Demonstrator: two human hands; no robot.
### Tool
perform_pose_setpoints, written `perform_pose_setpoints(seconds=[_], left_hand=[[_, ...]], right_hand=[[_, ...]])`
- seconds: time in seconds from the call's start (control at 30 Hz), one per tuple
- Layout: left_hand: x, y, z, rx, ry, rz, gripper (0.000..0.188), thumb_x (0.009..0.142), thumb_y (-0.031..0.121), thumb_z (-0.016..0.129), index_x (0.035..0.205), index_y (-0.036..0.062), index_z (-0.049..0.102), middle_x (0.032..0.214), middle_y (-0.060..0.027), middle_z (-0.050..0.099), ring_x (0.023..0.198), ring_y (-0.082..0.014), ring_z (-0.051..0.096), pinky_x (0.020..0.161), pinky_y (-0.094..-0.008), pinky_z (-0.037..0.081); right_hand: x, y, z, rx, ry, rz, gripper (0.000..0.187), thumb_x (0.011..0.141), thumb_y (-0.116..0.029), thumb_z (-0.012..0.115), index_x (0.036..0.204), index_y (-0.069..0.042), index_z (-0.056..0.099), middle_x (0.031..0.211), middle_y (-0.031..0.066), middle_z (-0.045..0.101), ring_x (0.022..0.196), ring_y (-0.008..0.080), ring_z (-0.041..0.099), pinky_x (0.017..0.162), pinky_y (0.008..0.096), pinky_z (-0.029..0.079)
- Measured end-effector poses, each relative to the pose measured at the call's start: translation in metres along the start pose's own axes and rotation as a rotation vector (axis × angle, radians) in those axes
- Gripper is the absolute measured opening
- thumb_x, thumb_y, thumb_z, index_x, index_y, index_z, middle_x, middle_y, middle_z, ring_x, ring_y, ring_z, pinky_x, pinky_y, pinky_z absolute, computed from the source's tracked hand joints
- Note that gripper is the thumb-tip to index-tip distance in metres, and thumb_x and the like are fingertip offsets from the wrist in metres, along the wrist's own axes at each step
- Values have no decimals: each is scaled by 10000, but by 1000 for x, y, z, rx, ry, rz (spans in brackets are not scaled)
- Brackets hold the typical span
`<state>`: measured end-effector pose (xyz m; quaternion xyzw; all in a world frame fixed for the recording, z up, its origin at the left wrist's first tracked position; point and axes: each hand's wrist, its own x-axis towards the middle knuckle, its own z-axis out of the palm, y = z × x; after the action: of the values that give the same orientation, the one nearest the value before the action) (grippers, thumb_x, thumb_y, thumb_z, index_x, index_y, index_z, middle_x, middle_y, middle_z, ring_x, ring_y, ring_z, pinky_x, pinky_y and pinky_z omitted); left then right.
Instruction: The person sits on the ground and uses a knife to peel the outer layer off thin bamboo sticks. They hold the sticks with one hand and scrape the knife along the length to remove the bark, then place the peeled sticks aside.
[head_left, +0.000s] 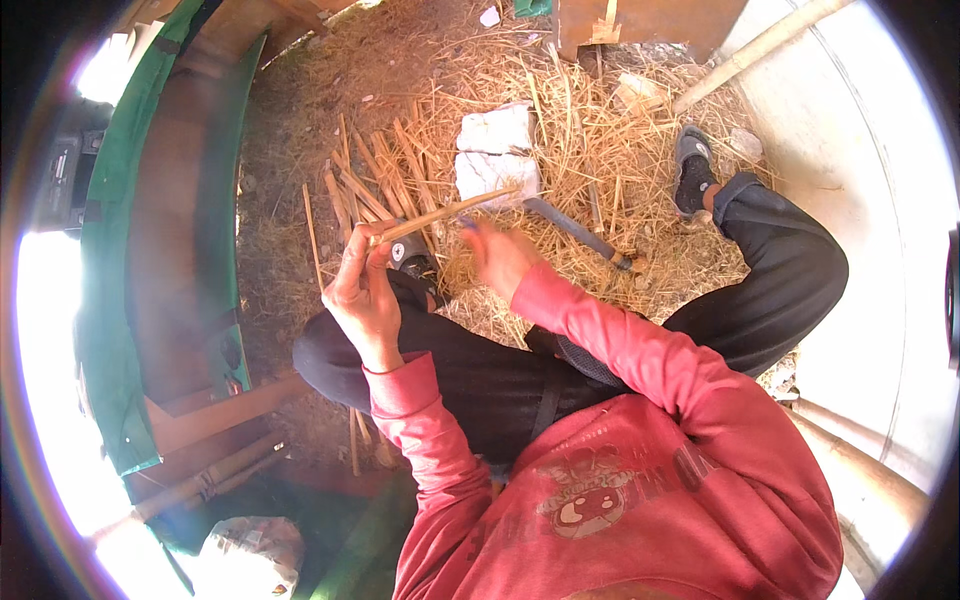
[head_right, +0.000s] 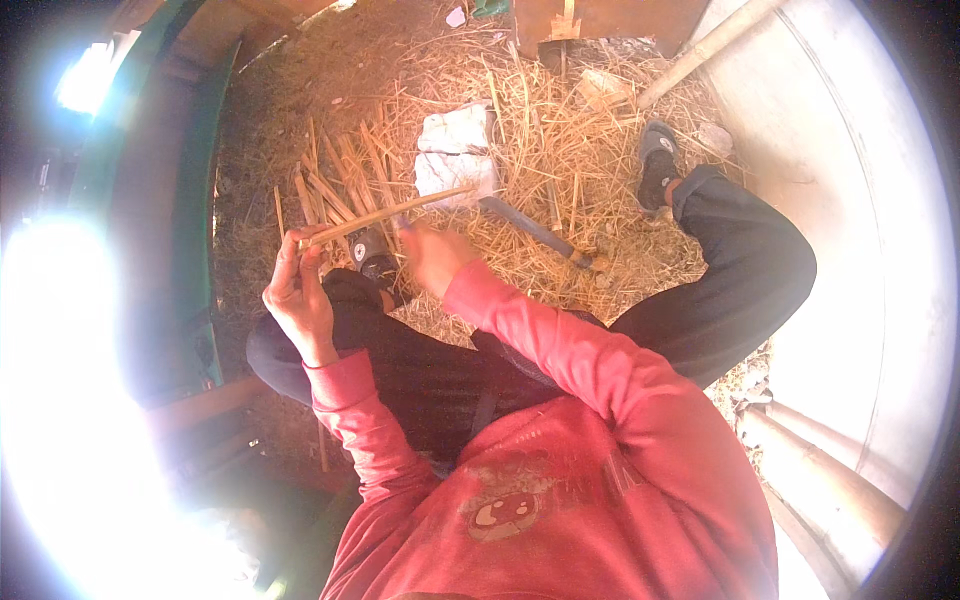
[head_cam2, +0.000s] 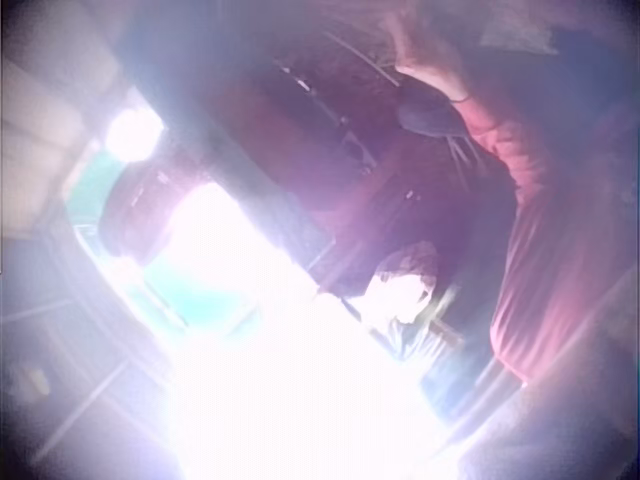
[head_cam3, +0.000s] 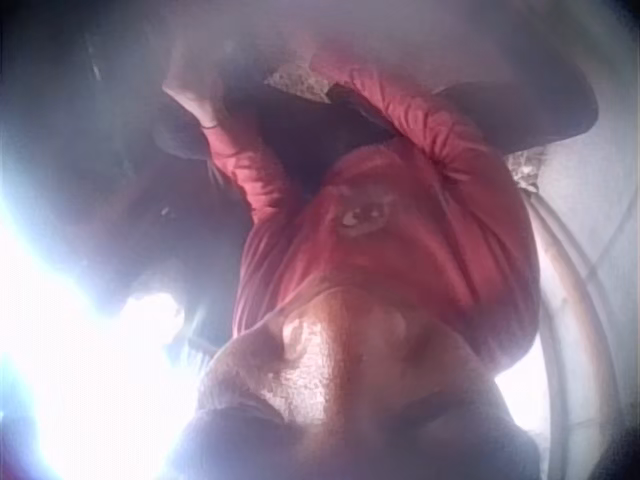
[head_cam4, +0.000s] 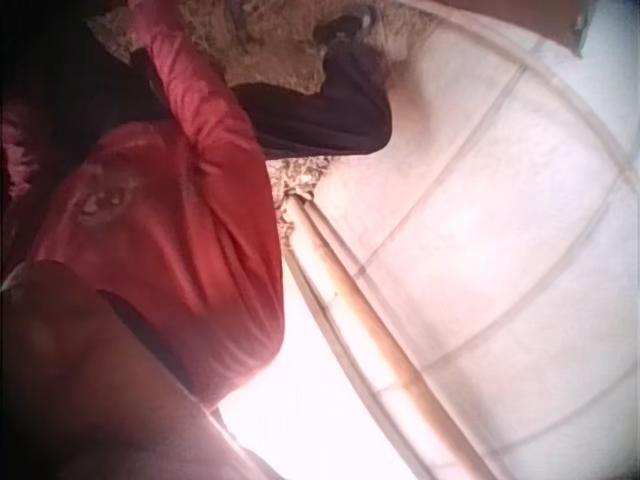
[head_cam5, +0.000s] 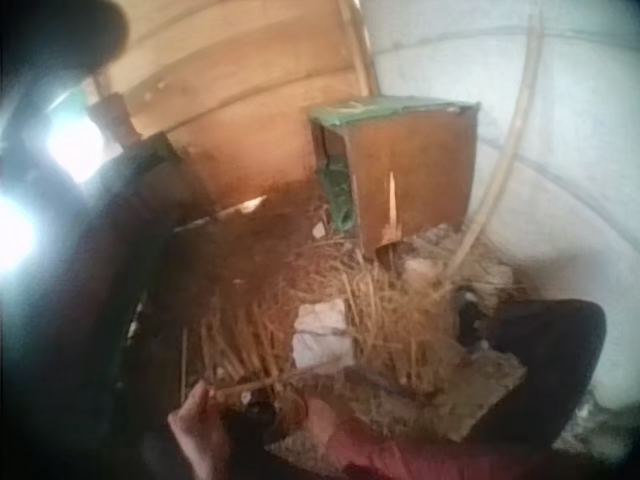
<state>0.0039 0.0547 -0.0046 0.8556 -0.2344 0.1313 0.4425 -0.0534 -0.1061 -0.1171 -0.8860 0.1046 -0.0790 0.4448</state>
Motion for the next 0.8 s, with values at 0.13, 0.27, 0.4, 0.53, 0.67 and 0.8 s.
perform_pose_setpoints(seconds=[0.13, 0.27, 0.4, 0.53, 0.67, 0.8], left_hand=[[-5, -4, 6, 30, 28, 127, 226, 940, 14, 572, 1139, 69, 664, 1002, -46, 730, 811, -82, 650, 732, -249, 532], [-2, -8, 1, -4, 16, 26, 271, 936, -8, 560, 1183, 65, 646, 1007, -71, 731, 856, -114, 667, 741, -251, 543], [2, -5, 5, 31, -22, 118, 246, 938, 3, 563, 1163, 60, 648, 1007, -68, 732, 861, -112, 667, 756, -258, 545], [-1, -6, 2, 29, 17, 39, 211, 945, 25, 573, 1139, 52, 652, 1005, -77, 732, 857, -108, 667, 761, -258, 539], [-1, -7, 6, -8, 63, 33, 188, 927, 0, 589, 1103, 32, 647, 952, -73, 734, 798, -103, 661, 730, -247, 528], [2, -1, 10, 149, 21, 118, 170, 918, -4, 596, 1076, 31, 648, 931, -66, 736, 745, -94, 641, 714, -241, 523]], right_hand=[[12, 40, -5, 37, -28, 179, 408, 1015, -384, 426, 1057, -15, 596, 777, 254, 649, 759, 429, 650, 687, 519, 512], [10, 1, -14, 109, -190, 154, 427, 1011, -396, 420, 1088, -18, 603, 816, 271, 655, 762, 453, 644, 707, 553, 501], [32, 78, 22, -24, 23, 282, 441, 1021, -402, 403, 1117, -18, 597, 784, 250, 655, 733, 466, 627, 693, 529, 510], [29, 72, 23, -35, 8, 105, 451, 1018, -410, 400, 1089, -18, 612, 776, 248, 661, 724, 466, 632, 668, 528, 512], [37, 73, 37, 42, 22, 119, 471, 1007, -438, 408, 1105, -25, 612, 750, 256, 654, 687, 476, 624, 648, 537, 514], [52, 138, 58, -123, 131, 141, 469, 1013, -437, 401, 1123, -25, 596, 732, 256, 647, 675, 476, 623, 652, 539, 519]])
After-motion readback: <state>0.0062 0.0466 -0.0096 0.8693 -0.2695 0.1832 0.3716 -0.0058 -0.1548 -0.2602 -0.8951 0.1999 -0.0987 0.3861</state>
